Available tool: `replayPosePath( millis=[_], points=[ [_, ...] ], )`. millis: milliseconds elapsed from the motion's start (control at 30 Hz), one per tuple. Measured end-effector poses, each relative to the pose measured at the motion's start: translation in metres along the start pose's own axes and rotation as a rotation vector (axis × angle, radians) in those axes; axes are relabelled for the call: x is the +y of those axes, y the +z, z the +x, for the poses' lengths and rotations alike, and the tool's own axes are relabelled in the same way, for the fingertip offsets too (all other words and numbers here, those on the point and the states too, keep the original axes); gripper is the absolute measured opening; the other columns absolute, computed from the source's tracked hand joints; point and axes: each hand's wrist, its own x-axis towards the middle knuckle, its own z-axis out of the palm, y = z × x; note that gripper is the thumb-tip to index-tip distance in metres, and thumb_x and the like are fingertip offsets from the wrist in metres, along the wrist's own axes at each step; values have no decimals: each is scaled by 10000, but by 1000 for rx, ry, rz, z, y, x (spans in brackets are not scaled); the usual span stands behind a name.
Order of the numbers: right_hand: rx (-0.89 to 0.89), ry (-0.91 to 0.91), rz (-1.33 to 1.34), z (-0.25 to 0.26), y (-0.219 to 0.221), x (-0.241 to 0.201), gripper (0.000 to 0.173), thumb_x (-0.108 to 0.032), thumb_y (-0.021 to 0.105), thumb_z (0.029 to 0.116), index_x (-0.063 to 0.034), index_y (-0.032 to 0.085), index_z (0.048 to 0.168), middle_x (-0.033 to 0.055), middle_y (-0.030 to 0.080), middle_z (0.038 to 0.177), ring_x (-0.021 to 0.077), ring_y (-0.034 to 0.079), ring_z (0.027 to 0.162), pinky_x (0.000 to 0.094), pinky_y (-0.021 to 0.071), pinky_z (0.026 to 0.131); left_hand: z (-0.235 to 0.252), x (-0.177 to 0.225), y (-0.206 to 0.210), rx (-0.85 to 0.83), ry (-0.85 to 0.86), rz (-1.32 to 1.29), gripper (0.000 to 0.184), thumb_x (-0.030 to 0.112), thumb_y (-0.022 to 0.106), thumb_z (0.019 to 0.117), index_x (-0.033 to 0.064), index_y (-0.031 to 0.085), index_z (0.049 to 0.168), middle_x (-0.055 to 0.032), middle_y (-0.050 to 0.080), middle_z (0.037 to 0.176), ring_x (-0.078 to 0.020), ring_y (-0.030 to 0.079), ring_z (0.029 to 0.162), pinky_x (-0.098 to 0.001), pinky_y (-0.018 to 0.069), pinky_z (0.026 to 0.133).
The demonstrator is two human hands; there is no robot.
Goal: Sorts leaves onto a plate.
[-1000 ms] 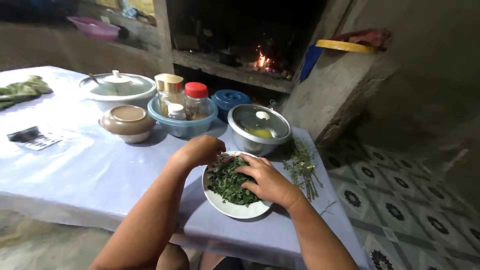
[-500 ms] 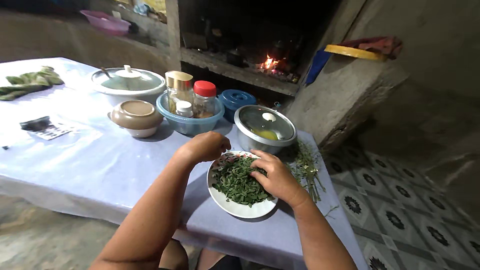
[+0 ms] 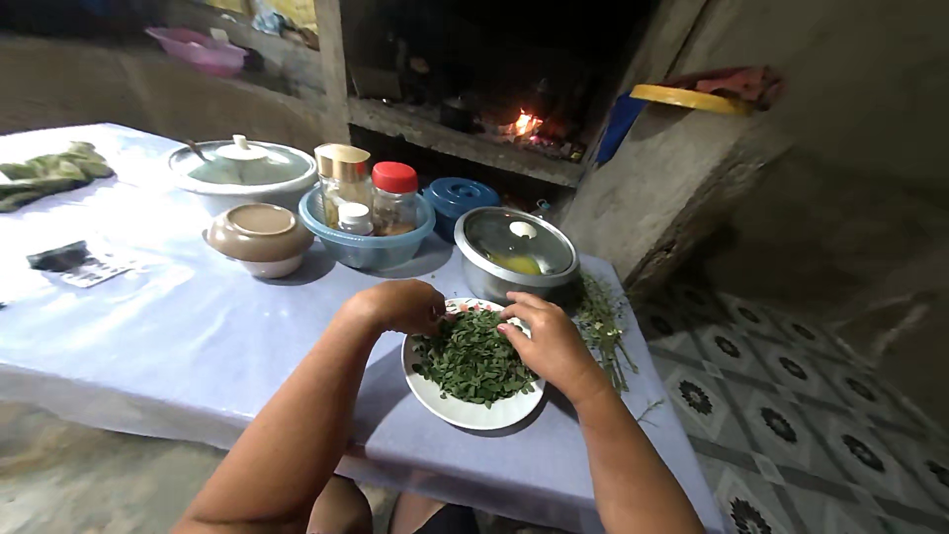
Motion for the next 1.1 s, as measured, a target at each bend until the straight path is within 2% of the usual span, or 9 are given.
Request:
replayPosePath(
  millis=[167, 333, 567, 667, 767, 900, 933, 1100],
  points=[
    [-174, 99, -91, 3, -2, -3, 277, -299, 606, 1030, -109, 749, 1170, 92, 628, 1404, 254, 590, 1300, 502, 439, 1111, 4, 13, 3, -83, -10, 12, 288, 252, 782, 907, 90, 731, 1140, -124, 723, 1014, -305, 683, 982, -596, 518, 902],
    [-379, 156, -157, 6, -6, -8, 330, -326, 583, 1042, -105, 714, 1249, 86, 592, 1445, 263, 554, 1331, 511, 403, 1132, 12, 20, 13, -121, -17, 119, 211, 179, 735, 901, 97, 729, 1095, -140, 711, 1029, -350, 672, 1012, -641, 510, 856],
    [-446, 142, -206, 8, 1, -7, 316, -301, 571, 1045, -87, 710, 1232, 87, 578, 1464, 257, 527, 1365, 509, 380, 1145, 14, 24, 15, -109, -34, 178, 208, 139, 711, 887, 148, 733, 1093, -116, 717, 1026, -348, 675, 1011, -645, 516, 826],
    [-448, 143, -203, 9, 0, -8, 319, -298, 563, 1050, -85, 707, 1238, 90, 581, 1460, 256, 529, 1362, 510, 380, 1145, 8, 25, 8, -60, 10, 93, 133, 156, 710, 910, 137, 734, 1040, -111, 716, 979, -334, 678, 969, -640, 516, 815],
    [-430, 130, -190, 8, -1, -7, 317, -302, 556, 1054, -86, 710, 1227, 89, 603, 1431, 261, 549, 1339, 511, 388, 1136, 0, 22, -1, 27, 92, -9, 73, 184, 730, 935, 120, 727, 970, -82, 707, 891, -270, 680, 866, -572, 539, 789],
    [-365, 131, -158, 6, -2, -6, 288, -286, 562, 1050, -107, 726, 1204, 69, 625, 1397, 245, 569, 1309, 502, 400, 1126, -5, 15, -5, 127, 215, -148, 82, 152, 747, 942, 99, 738, 1005, -55, 717, 851, -182, 688, 757, -433, 587, 727],
    [-346, 131, -149, 5, -3, -7, 280, -278, 564, 1049, -108, 730, 1198, 68, 633, 1385, 243, 575, 1302, 502, 407, 1120, -6, 14, -6, 132, 232, -193, 84, 125, 733, 948, 91, 733, 1025, -58, 715, 856, -173, 687, 743, -408, 591, 707],
    [-278, 109, -138, 3, -5, -7, 258, -257, 574, 1045, -101, 741, 1165, 73, 658, 1340, 243, 602, 1268, 502, 437, 1095, -7, 14, -8, 141, 303, -293, 129, 70, 685, 968, 106, 726, 1085, -38, 726, 892, -126, 697, 767, -348, 603, 748]
  ],
)
